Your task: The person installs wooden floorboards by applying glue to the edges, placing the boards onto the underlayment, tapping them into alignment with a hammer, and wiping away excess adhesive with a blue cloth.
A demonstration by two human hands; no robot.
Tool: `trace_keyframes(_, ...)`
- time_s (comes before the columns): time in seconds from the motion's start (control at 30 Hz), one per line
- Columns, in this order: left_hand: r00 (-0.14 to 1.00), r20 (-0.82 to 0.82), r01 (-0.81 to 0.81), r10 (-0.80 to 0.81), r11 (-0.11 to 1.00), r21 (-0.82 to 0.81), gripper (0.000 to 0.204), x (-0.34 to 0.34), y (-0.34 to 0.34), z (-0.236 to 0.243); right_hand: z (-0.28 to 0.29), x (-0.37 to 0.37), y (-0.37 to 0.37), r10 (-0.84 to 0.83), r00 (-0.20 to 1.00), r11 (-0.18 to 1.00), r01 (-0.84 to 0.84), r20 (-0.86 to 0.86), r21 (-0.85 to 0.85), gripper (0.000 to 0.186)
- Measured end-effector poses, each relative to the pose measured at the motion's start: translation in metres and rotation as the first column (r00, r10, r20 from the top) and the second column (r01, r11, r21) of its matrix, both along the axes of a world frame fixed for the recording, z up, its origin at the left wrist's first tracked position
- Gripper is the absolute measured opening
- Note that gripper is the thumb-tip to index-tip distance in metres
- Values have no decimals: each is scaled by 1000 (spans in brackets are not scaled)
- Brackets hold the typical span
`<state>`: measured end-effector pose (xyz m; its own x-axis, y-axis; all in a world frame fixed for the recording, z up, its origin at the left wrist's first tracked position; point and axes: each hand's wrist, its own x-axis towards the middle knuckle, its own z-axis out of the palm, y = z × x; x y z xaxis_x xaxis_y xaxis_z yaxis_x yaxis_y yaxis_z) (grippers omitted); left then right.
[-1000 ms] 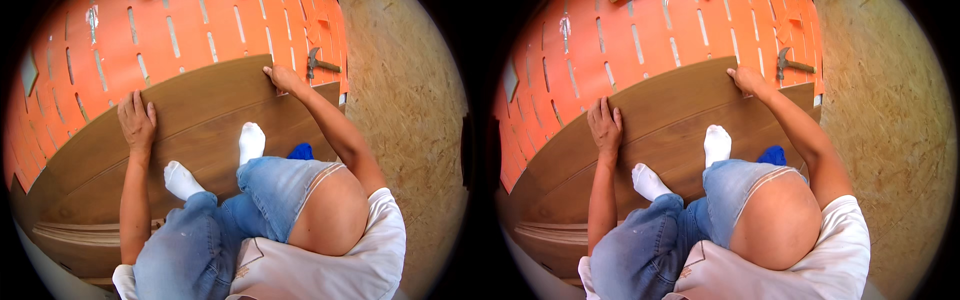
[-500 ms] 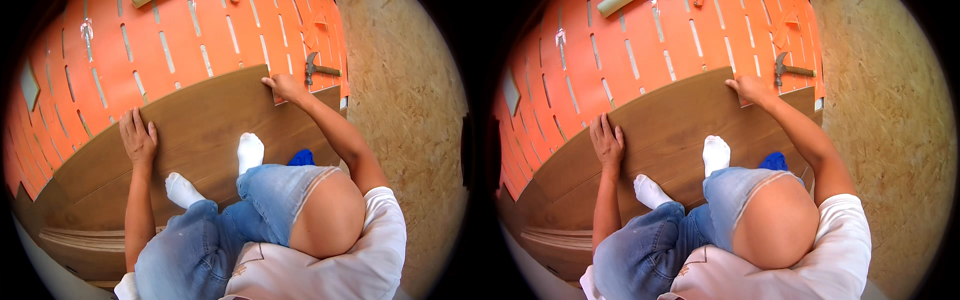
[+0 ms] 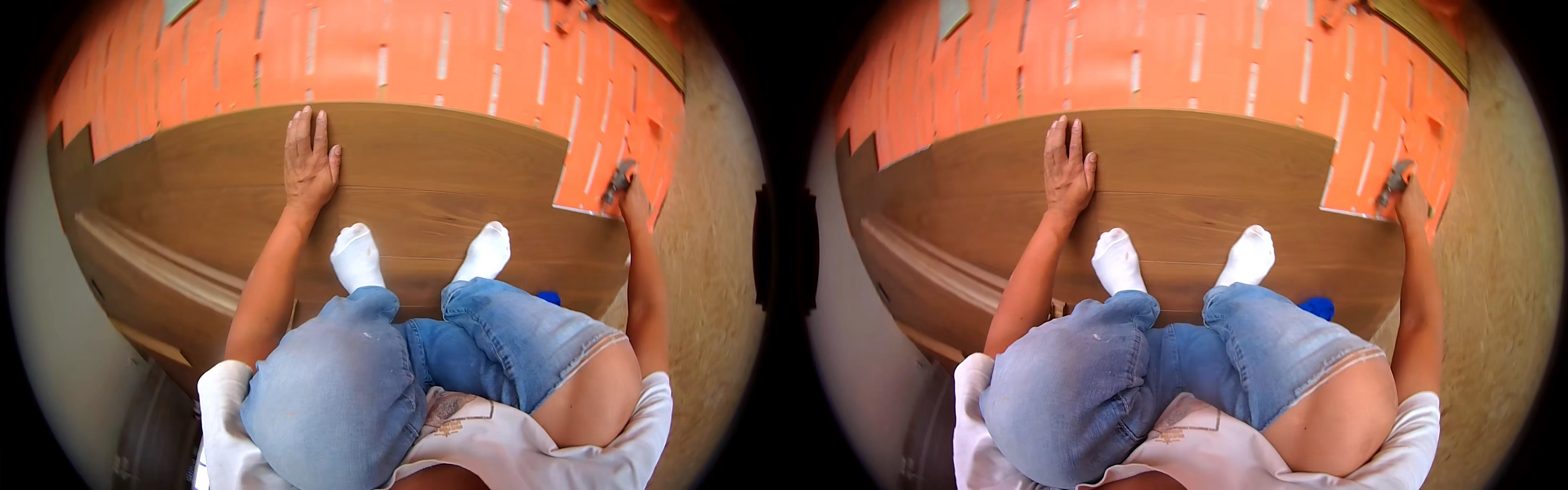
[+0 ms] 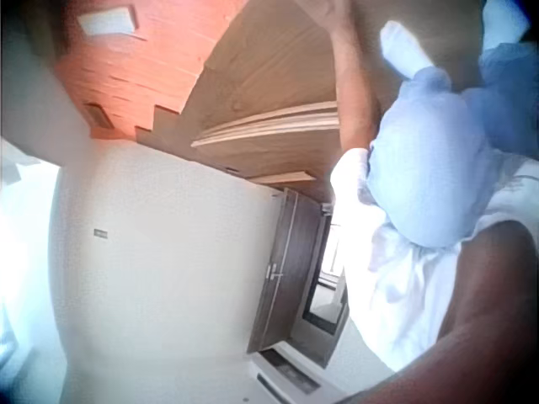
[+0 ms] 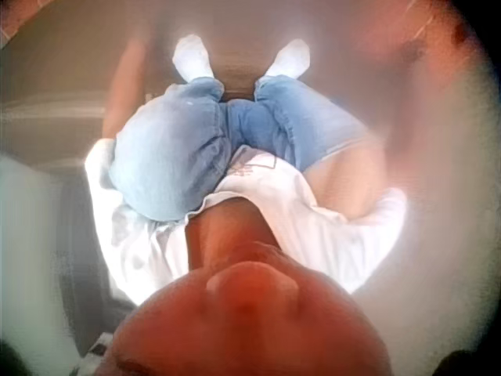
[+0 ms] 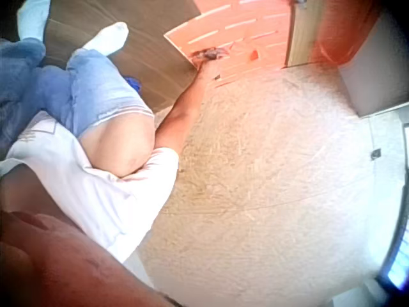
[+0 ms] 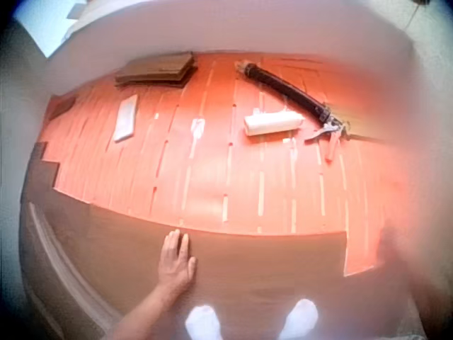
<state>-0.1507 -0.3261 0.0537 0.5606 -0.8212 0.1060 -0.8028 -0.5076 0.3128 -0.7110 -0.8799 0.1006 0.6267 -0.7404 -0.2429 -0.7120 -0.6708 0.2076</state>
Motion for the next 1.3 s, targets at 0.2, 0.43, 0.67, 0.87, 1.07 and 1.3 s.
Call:
trace_keyframes(0.2,999,-38,2,1,996,87,58,12,107,14,46,58,22,132,977,989,-118,-168,91,20)
trace_keyframes(0.43,997,-26,-80,79,996,-40,49,4,108,8,90,274,78,-139,980,874,53,145,482,26)
trace_keyframes(0.67,995,-8,-103,103,991,-88,46,8,101,4,53,518,177,419,889,677,-441,184,590,29)
trace_keyframes(0.87,992,-14,-129,129,982,-140,43,6,100,4,16,594,253,651,759,610,-526,4,592,21)
trace_keyframes(1.07,988,-1,-153,155,977,-151,41,6,102,6,26,612,264,501,865,683,-368,-38,631,21)
trace_keyframes(1.3,986,0,-166,169,973,-159,39,5,104,2,26,621,265,564,822,661,-394,-76,638,25)
